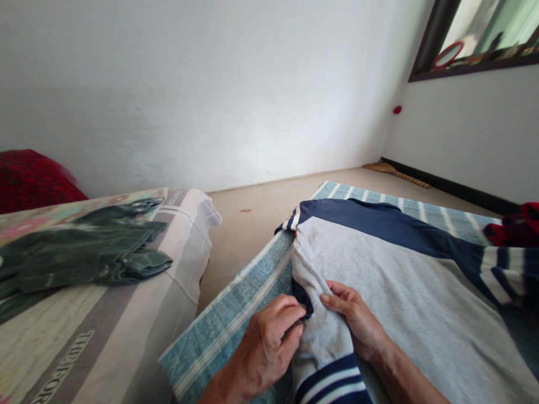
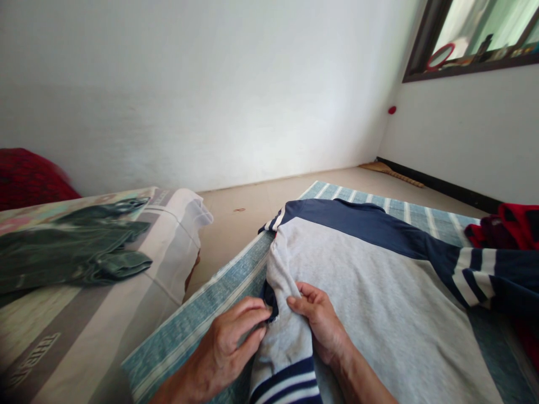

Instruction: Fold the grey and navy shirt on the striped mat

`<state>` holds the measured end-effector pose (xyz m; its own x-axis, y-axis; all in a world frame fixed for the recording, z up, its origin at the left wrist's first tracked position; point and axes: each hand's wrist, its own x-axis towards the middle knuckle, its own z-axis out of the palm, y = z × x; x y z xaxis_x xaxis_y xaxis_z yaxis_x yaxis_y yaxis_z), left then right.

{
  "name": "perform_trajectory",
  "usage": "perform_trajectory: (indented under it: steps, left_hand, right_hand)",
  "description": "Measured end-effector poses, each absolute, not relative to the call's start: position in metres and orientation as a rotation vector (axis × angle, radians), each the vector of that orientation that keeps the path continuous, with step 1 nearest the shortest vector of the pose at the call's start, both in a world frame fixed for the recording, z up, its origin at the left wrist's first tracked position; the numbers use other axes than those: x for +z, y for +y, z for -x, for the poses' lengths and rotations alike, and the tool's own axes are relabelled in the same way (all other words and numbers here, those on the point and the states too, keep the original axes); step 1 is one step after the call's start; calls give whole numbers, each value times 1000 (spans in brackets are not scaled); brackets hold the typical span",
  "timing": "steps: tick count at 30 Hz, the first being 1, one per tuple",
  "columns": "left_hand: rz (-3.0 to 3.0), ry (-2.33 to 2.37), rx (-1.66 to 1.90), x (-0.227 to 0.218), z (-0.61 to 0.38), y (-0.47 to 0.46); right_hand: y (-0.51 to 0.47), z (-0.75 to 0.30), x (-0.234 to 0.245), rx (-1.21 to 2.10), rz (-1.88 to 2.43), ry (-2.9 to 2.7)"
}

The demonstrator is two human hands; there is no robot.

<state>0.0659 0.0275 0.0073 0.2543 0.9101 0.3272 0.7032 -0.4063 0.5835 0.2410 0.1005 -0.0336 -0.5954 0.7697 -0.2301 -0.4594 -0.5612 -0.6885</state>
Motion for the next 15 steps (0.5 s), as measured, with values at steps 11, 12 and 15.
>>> perform_trajectory:
  steps: [11,12,15]
  left_hand:
    - [-2002,1573,964,7,-65,35]
    - [-1976,1581,967,8,-65,35]
    - [-1844,1630,1008,9,-65,35]
  right_hand:
    - [98,-238,-33,2154,613,-744]
    - [98,-238,-33,2160,592,-748]
    - [97,-238,-32,2175,518,-789]
